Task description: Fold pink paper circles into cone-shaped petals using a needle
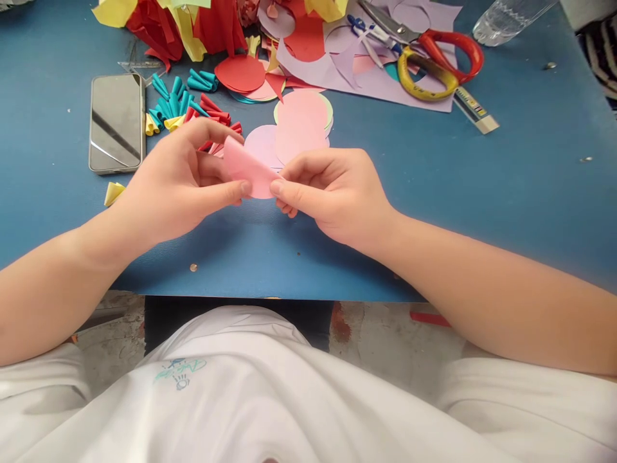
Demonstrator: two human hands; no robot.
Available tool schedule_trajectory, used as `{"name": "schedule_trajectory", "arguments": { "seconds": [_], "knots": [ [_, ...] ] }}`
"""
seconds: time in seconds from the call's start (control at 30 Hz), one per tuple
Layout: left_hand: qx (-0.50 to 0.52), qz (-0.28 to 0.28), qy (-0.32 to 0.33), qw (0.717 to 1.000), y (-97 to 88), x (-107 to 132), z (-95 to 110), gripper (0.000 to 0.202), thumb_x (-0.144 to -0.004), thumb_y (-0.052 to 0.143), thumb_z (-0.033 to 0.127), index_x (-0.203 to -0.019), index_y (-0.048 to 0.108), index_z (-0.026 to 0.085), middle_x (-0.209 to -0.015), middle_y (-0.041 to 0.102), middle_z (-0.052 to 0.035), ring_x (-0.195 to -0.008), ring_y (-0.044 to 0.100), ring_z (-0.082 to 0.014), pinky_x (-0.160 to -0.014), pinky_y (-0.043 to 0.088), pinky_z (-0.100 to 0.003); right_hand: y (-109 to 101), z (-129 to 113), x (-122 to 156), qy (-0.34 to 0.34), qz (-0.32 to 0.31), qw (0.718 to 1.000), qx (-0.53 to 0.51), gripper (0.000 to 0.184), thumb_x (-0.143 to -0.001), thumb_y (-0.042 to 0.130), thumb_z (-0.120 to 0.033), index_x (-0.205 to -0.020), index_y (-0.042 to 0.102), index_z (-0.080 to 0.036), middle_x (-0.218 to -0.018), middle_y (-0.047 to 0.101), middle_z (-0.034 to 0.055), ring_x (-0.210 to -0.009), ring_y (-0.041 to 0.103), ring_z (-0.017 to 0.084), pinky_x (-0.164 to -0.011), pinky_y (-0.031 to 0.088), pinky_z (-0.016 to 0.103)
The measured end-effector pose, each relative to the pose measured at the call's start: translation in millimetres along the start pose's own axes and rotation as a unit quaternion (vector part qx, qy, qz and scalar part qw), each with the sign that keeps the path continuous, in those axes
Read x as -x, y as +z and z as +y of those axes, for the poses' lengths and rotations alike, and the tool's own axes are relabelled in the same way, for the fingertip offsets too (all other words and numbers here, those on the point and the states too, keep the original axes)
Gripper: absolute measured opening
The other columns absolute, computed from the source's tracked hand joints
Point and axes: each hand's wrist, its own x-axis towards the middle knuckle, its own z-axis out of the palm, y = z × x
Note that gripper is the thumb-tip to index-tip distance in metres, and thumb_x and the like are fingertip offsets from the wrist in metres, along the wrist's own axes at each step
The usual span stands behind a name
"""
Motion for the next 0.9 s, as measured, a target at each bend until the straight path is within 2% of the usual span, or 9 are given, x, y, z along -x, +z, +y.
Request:
{"name": "schedule_trajectory", "arguments": {
  "seconds": [0.13, 0.27, 0.43, 0.63, 0.77, 0.9],
  "knots": [
    [0.006, 0.030, 0.017, 0.999, 3.0, 0, 0, 0.045, -0.079, 0.087, 0.016, -0.119, 0.071, 0.027, -0.080, 0.086, 0.0052, -0.076, 0.083, -0.0179, -0.065, 0.058, -0.030, -1, 4, -1, 0.018, -0.021, 1.000, 0.002, 0.034, -0.094, 0.102, -0.045, -0.077, 0.079, -0.027, -0.071, 0.073, 0.0004, -0.063, 0.067, 0.019, -0.057, 0.057, 0.037],
    [0.026, 0.050, 0.037, 0.998, 8.9, 0, -1, 0.032, -0.081, 0.088, 0.012, -0.108, 0.075, 0.024, -0.080, 0.086, 0.0050, -0.076, 0.085, -0.0159, -0.063, 0.062, -0.027, 2, 2, -1, 0.027, -0.034, 0.999, -0.015, 0.036, -0.095, 0.102, -0.047, -0.076, 0.078, -0.026, -0.070, 0.073, 0.0001, -0.063, 0.069, 0.018, -0.060, 0.060, 0.036],
    [0.052, 0.086, 0.021, 0.995, 12.8, 4, 0, 0.026, -0.082, 0.093, 0.008, -0.102, 0.084, 0.023, -0.090, 0.091, 0.0031, -0.079, 0.087, -0.0147, -0.072, 0.071, -0.029, 5, -3, 1, 0.030, -0.021, 0.998, -0.042, 0.032, -0.096, 0.100, -0.041, -0.077, 0.079, -0.027, -0.073, 0.075, 0.0004, -0.067, 0.070, 0.018, -0.064, 0.063, 0.036],
    [0.059, 0.105, 0.014, 0.993, 14.3, 4, 0, 0.025, -0.083, 0.095, 0.010, -0.101, 0.095, 0.027, -0.091, 0.091, 0.0064, -0.078, 0.085, -0.0103, -0.068, 0.070, -0.023, 5, -4, 2, 0.042, -0.034, 0.998, -0.037, 0.029, -0.097, 0.099, -0.032, -0.077, 0.078, -0.025, -0.075, 0.076, 0.0004, -0.069, 0.071, 0.017, -0.067, 0.063, 0.035],
    [0.062, 0.106, -0.010, 0.992, 16.0, 2, -5, 0.025, -0.082, 0.095, 0.014, -0.103, 0.096, 0.027, -0.094, 0.093, 0.0037, -0.079, 0.085, -0.0108, -0.066, 0.068, -0.023, 5, -4, 2, 0.047, -0.037, 0.998, -0.019, 0.034, -0.096, 0.101, -0.040, -0.077, 0.077, -0.024, -0.076, 0.077, 0.0013, -0.071, 0.072, 0.018, -0.067, 0.062, 0.035],
    [0.017, 0.115, -0.001, 0.993, 16.9, 4, -3, 0.017, -0.085, 0.096, 0.018, -0.100, 0.092, 0.026, -0.095, 0.091, 0.0021, -0.082, 0.087, -0.0161, -0.065, 0.069, -0.030, 5, -2, 3, 0.043, -0.038, 0.998, -0.013, 0.038, -0.094, 0.102, -0.051, -0.081, 0.078, -0.025, -0.077, 0.077, 0.0011, -0.072, 0.072, 0.019, -0.068, 0.063, 0.035]
  ]
}}
